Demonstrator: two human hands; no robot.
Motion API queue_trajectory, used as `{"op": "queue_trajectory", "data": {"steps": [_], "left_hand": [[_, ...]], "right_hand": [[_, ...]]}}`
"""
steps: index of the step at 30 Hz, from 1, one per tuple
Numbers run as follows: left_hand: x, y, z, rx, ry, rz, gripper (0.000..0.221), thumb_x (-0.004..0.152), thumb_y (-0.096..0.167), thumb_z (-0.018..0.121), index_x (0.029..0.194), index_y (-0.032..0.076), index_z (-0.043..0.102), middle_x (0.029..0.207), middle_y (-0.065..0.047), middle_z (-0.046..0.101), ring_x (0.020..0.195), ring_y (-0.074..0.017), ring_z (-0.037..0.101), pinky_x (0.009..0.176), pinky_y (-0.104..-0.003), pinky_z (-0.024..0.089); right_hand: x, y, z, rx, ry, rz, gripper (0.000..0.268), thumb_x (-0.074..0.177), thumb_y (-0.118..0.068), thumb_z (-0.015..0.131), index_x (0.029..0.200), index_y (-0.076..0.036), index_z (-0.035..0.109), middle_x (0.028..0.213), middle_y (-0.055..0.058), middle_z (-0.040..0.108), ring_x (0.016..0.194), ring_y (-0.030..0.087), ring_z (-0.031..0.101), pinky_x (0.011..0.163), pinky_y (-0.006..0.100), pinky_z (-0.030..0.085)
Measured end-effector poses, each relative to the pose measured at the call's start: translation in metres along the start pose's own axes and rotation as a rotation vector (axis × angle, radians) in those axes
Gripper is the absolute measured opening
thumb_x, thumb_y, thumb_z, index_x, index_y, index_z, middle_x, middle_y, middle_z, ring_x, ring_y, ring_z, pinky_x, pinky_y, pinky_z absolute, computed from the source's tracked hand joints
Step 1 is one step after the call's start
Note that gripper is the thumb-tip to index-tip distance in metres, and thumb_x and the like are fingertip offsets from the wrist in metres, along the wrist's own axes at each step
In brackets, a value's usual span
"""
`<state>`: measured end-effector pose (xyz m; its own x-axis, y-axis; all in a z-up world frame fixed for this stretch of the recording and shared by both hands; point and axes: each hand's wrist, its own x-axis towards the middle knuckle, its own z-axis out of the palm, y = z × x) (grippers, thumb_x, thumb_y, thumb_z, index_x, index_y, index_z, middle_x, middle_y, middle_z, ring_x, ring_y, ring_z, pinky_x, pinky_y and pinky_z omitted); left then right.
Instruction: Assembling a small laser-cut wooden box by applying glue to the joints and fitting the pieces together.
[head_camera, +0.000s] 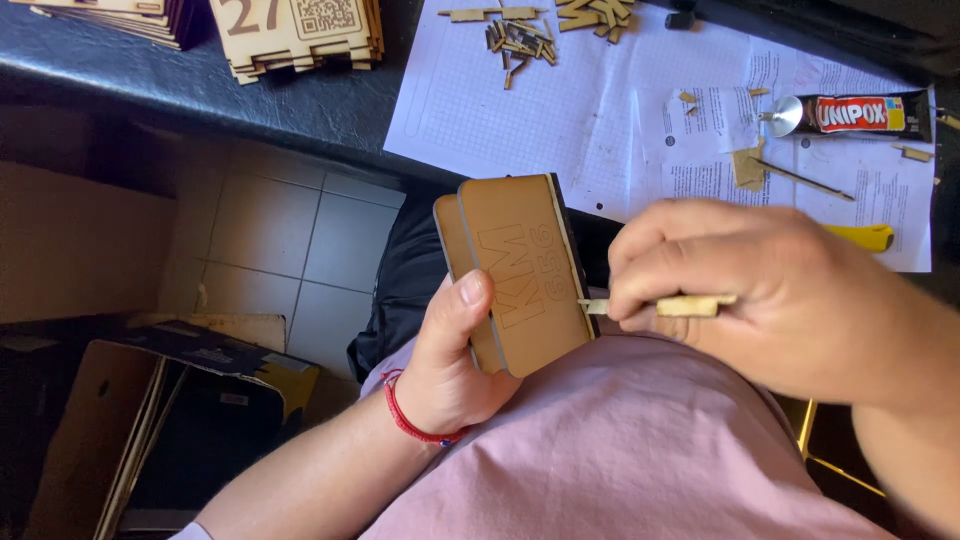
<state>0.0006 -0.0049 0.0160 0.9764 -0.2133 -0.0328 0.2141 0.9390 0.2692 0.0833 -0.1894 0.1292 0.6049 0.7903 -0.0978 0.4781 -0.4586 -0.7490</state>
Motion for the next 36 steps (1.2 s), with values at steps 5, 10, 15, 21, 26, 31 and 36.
{"op": "queue_trajectory", "data": {"steps": [5,10,15,21,26,31,36], "left_hand": [[-0.001,-0.004,-0.007,-0.062,0.041,-0.021,0.058,0.094,0.039,0.068,0.136,0.003,0.05,0.122,-0.012,0.06,0.11,-0.0252,0.06,0.095,-0.042,0.05],[0.0,-0.005,-0.005,-0.059,0.025,0.003,0.057,0.095,0.038,0.068,0.137,0.003,0.051,0.124,-0.012,0.061,0.112,-0.0245,0.059,0.098,-0.042,0.049],[0.0,-0.005,-0.006,-0.067,0.035,-0.025,0.061,0.093,0.039,0.071,0.137,0.002,0.05,0.124,-0.014,0.061,0.113,-0.0267,0.06,0.097,-0.044,0.05],[0.0,-0.005,-0.003,-0.037,0.015,0.014,0.058,0.095,0.039,0.07,0.137,0.003,0.051,0.125,-0.012,0.061,0.114,-0.0252,0.059,0.1,-0.043,0.049],[-0.001,-0.005,-0.002,-0.041,0.001,0.016,0.059,0.095,0.038,0.07,0.137,0.002,0.05,0.124,-0.013,0.06,0.112,-0.0252,0.06,0.098,-0.041,0.049],[-0.002,-0.005,-0.005,-0.049,-0.001,0.01,0.055,0.097,0.039,0.068,0.135,0.003,0.052,0.122,-0.012,0.062,0.111,-0.0247,0.061,0.098,-0.041,0.049],[0.0,-0.005,-0.004,-0.038,0.022,0.023,0.055,0.096,0.039,0.069,0.133,0.003,0.053,0.12,-0.012,0.063,0.11,-0.0254,0.06,0.096,-0.042,0.05]], "right_hand": [[0.008,-0.004,-0.002,0.003,-0.033,0.019,0.008,0.087,-0.014,0.067,0.093,-0.014,0.072,0.095,-0.001,0.071,0.083,0.011,0.071,0.076,0.024,0.052],[0.009,-0.008,0.006,-0.068,0.089,0.086,0.016,0.081,-0.008,0.071,0.096,-0.015,0.069,0.09,-0.005,0.075,0.074,0.008,0.071,0.071,0.022,0.052],[0.005,-0.007,0.009,0.055,0.097,0.229,0.027,0.082,-0.006,0.069,0.108,-0.011,0.064,0.088,-0.005,0.073,0.075,0.003,0.071,0.075,0.017,0.055],[0.014,-0.018,0.007,-0.092,0.116,0.207,0.025,0.08,-0.007,0.071,0.104,-0.014,0.066,0.088,-0.008,0.073,0.069,0.006,0.069,0.072,0.021,0.055],[0.015,-0.019,0.008,-0.112,0.079,0.179,0.022,0.08,-0.008,0.071,0.1,-0.016,0.066,0.078,-0.01,0.074,0.066,0.005,0.071,0.068,0.021,0.053],[0.014,-0.016,0.009,-0.141,0.073,0.26,0.023,0.077,-0.006,0.066,0.093,-0.022,0.07,0.076,-0.012,0.076,0.067,0.003,0.07,0.069,0.02,0.05],[0.017,-0.017,0.013,-0.054,0.145,0.354,0.014,0.075,-0.005,0.067,0.083,-0.017,0.069,0.07,-0.009,0.071,0.063,0.003,0.063,0.066,0.019,0.049]]}}
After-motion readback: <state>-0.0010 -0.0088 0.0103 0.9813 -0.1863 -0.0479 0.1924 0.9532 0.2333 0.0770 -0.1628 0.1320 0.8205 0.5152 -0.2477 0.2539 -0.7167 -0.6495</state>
